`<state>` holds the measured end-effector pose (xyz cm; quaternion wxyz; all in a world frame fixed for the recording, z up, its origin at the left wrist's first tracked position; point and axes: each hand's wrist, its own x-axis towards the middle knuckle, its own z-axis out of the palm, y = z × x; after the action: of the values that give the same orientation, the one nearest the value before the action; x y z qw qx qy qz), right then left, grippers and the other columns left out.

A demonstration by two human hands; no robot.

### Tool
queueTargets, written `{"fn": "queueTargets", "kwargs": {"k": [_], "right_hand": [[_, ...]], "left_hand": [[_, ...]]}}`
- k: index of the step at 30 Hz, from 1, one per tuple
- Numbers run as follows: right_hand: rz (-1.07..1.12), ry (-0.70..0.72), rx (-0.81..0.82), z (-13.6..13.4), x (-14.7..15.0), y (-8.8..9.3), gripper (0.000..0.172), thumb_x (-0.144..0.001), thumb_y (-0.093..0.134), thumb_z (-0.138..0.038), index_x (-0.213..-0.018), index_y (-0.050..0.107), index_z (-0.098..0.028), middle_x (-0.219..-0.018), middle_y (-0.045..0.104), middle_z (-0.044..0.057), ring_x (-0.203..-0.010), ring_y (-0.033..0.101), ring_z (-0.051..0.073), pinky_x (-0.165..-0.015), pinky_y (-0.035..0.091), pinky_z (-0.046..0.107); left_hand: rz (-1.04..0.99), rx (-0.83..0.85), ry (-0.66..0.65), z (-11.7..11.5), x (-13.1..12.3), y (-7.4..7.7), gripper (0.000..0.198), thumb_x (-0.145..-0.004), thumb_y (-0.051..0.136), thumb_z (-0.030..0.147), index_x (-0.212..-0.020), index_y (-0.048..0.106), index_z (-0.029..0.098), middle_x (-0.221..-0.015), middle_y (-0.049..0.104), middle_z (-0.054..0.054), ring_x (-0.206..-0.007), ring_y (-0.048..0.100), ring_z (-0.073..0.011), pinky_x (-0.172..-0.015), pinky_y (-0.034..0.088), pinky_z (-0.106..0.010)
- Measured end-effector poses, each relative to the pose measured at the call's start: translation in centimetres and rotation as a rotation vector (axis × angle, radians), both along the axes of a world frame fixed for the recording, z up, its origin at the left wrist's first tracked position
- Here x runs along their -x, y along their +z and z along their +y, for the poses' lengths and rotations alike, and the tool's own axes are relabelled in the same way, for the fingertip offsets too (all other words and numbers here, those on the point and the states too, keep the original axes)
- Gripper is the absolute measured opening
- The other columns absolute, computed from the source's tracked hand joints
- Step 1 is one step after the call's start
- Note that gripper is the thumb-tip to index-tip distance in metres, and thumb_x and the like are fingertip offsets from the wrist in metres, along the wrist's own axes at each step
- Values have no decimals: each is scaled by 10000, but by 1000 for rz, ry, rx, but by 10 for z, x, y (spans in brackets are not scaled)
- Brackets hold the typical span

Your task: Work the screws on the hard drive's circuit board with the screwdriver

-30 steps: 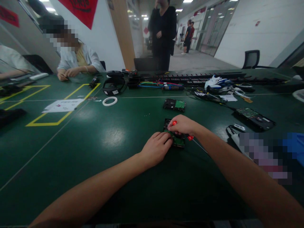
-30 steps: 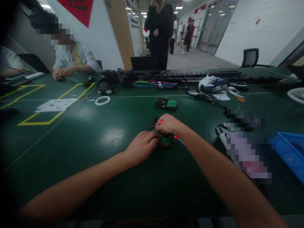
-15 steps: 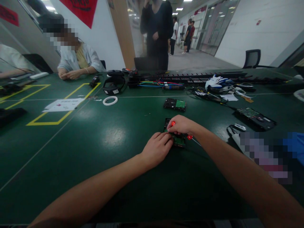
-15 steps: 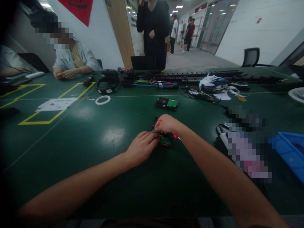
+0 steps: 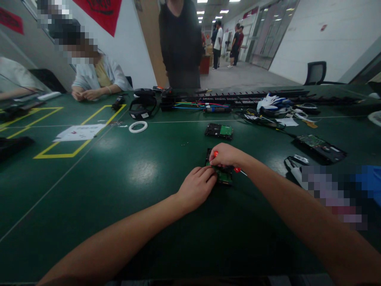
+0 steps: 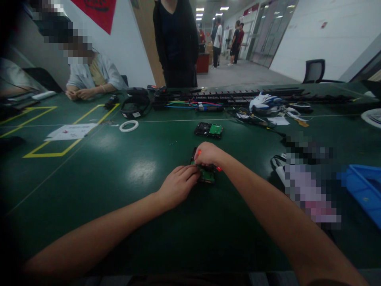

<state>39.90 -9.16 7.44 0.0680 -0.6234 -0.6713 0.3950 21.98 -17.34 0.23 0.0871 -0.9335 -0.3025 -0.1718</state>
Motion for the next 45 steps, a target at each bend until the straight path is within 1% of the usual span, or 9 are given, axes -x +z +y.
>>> {"fn": "queueTargets", "kwargs": {"k": [14,17,19,23,27,32,38,42,45], "right_hand": [[203,-31,-31,-6,-21,2,149,-806,686,-139,-954,707,-141,-751,711,46,-644,644,152,-529,511,233],[223,-74,-171,-12,-31,9,327,-799,676,-145,-1126,675,-145,-903,749,76,-730,682,179,-604,557,269],[228,-74,-326,-18,-38,16,436,-782,682,-130,-1216,651,-160,-1085,755,98,-871,711,199,-738,592,296],[318,-34,-566,-33,-52,35,488,-828,695,-184,-1311,620,-194,-1187,741,105,-1051,719,246,-938,597,390],[350,-112,-869,-53,-58,47,506,-881,718,-255,-1368,583,-225,-1257,714,100,-1134,709,268,-1018,585,450],[315,-173,-1080,-66,-61,29,482,-921,698,-258,-1386,570,-264,-1348,666,95,-1200,692,267,-1077,574,468],[268,-234,-1209,-62,-72,0,654,-916,714,-289,-1513,446,-311,-1443,609,113,-1162,710,288,-1036,607,503],[269,-208,-1141,-62,-74,-4,884,-909,650,-217,-1657,185,-293,-1468,596,157,-1091,741,282,-989,629,482],[296,-210,-1098,-63,-75,-6,944,-907,614,-193,-1675,74,-294,-1452,608,158,-1023,761,265,-967,641,470]], "left_hand": [[-12,-16,1,-1,0,1,291,-1061,480,191,-1311,614,127,-1362,669,-121,-1263,635,-258,-1039,529,-405],[-15,-5,10,-1,0,0,297,-1058,488,190,-1323,611,134,-1372,667,-119,-1288,627,-263,-1051,528,-416],[-14,12,13,-1,1,-1,309,-1060,490,200,-1341,604,141,-1384,662,-118,-1306,619,-270,-1061,526,-430],[-17,43,9,-1,1,-2,326,-1060,491,216,-1363,587,141,-1410,642,-125,-1307,610,-274,-1075,521,-439],[-36,69,16,-2,-1,-1,316,-1055,494,219,-1346,585,134,-1384,644,-122,-1262,618,-268,-1073,519,-437],[-52,113,40,-5,-4,6,362,-1046,525,288,-1380,551,150,-1381,631,-123,-1262,606,-281,-1062,521,-455],[-15,156,142,-20,-24,21,496,-1009,551,525,-1298,584,123,-1277,625,-172,-1198,587,-344,-964,551,-504],[-27,158,281,-29,-49,25,568,-967,528,666,-1120,633,129,-1169,622,-185,-1117,574,-372,-894,557,-557],[-42,157,353,-30,-63,25,580,-929,580,686,-1095,625,132,-1145,615,-191,-1079,560,-373,-850,559,-580]]}}
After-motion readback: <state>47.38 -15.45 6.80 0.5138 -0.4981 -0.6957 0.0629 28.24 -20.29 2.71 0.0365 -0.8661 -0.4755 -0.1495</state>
